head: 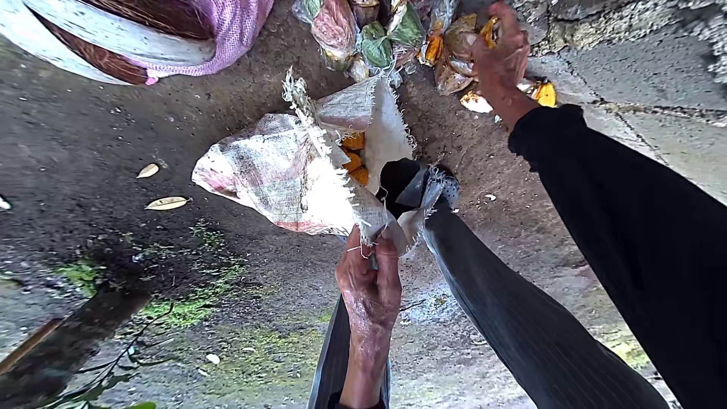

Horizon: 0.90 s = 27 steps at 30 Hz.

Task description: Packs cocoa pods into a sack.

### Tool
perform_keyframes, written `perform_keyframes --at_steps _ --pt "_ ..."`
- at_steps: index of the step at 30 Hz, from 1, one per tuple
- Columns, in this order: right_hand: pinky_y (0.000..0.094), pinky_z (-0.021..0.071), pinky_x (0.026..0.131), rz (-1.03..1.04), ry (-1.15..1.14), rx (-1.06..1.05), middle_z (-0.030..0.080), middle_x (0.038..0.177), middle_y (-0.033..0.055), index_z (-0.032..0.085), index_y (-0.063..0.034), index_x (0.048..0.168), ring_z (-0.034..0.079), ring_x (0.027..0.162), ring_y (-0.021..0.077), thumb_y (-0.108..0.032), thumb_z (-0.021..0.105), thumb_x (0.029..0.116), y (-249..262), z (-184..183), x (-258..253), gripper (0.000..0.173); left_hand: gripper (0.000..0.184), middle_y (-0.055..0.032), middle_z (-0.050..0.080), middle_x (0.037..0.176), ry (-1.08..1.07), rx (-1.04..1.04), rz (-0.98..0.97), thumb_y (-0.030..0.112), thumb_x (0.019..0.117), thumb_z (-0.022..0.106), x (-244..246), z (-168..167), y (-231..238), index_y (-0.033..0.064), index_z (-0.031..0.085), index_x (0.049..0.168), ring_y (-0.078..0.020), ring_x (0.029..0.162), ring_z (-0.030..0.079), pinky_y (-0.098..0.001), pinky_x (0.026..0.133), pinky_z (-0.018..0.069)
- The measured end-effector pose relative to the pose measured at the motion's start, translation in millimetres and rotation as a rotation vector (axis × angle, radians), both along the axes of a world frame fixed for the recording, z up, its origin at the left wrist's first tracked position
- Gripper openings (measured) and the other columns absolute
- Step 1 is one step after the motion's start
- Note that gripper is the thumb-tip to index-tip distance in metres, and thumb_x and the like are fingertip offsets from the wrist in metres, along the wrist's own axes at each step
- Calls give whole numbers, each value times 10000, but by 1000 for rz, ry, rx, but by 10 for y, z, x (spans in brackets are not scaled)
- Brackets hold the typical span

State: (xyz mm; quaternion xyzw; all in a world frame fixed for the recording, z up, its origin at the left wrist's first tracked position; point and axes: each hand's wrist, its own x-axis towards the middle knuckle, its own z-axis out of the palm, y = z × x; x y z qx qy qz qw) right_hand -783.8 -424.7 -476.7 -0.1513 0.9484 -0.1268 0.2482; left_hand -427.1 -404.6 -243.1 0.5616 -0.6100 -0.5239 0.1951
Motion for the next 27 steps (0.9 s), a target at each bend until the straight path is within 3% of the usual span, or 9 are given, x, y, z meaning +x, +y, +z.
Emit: perform_keyframes --at_steps 4,8,10,12,15,17,19,22,27 --pt "443 650 695 -145 -164 -264 644 1299 124 502 -293 1490 744 876 248 -415 688 960 204 362 116 575 149 -20 703 815 -5 -6 9 60 990 570 8 5 5 -39 677 959 -64 710 691 -236 629 609" --pt "394 641 572 -201 -385 -575 644 1256 108 397 -155 1522 729 761 243 -353 645 1013 188 1031 664 600 162 -36 704 831 5 1 -7 58 991 566 -7 1 31 -45 686 954 -68 715 684 -236 644 605" --pt "396 654 658 -6 -550 -630 676 1199 121 428 -88 1508 731 836 230 -284 640 1015 155 1228 1008 571 162 -39 704 839 2 0 -8 61 992 567 -29 -10 36 -42 688 957 -72 719 685 -242 643 606" --pt "367 620 902 297 -784 -567 660 1327 72 528 -96 1477 703 1066 169 -297 652 1015 146 1276 1210 519 160 -39 711 858 -7 -8 -8 68 991 572 -34 -7 32 -42 684 963 -64 747 692 -234 669 607" --pt "391 620 865 291 -696 -435 738 1162 37 690 -126 1309 723 1000 149 -341 582 1044 134 1086 1055 357 157 -30 712 863 -15 -10 -1 72 993 572 -37 -5 20 -47 675 982 -56 768 698 -229 685 612" --pt "420 618 820 84 -406 -348 732 1104 76 668 -94 1282 728 952 189 -335 565 1040 176 785 745 356 157 -27 713 851 -15 -5 -4 76 989 577 -30 0 20 -46 675 987 -61 750 700 -233 670 615" --pt "462 561 926 -93 -185 -231 706 1169 108 613 -72 1322 696 1048 232 -380 604 1002 146 462 419 444 165 -16 706 829 -26 -11 -12 90 992 572 -22 1 10 -35 678 972 -55 733 693 -230 656 607" --pt "517 436 1120 -135 -242 -166 555 1452 172 443 -50 1505 542 1339 298 -481 721 908 46 88 130 787 165 -17 700 812 -17 -16 -13 85 996 578 3 -11 1 -37 682 955 -56 710 686 -232 642 607" --pt "543 414 1143 -134 -403 -158 455 1544 182 317 -110 1585 462 1413 307 -410 826 805 -154 -196 14 978 158 -16 699 816 -9 16 8 87 992 580 1 -2 -31 -28 683 956 -58 709 681 -230 647 606"
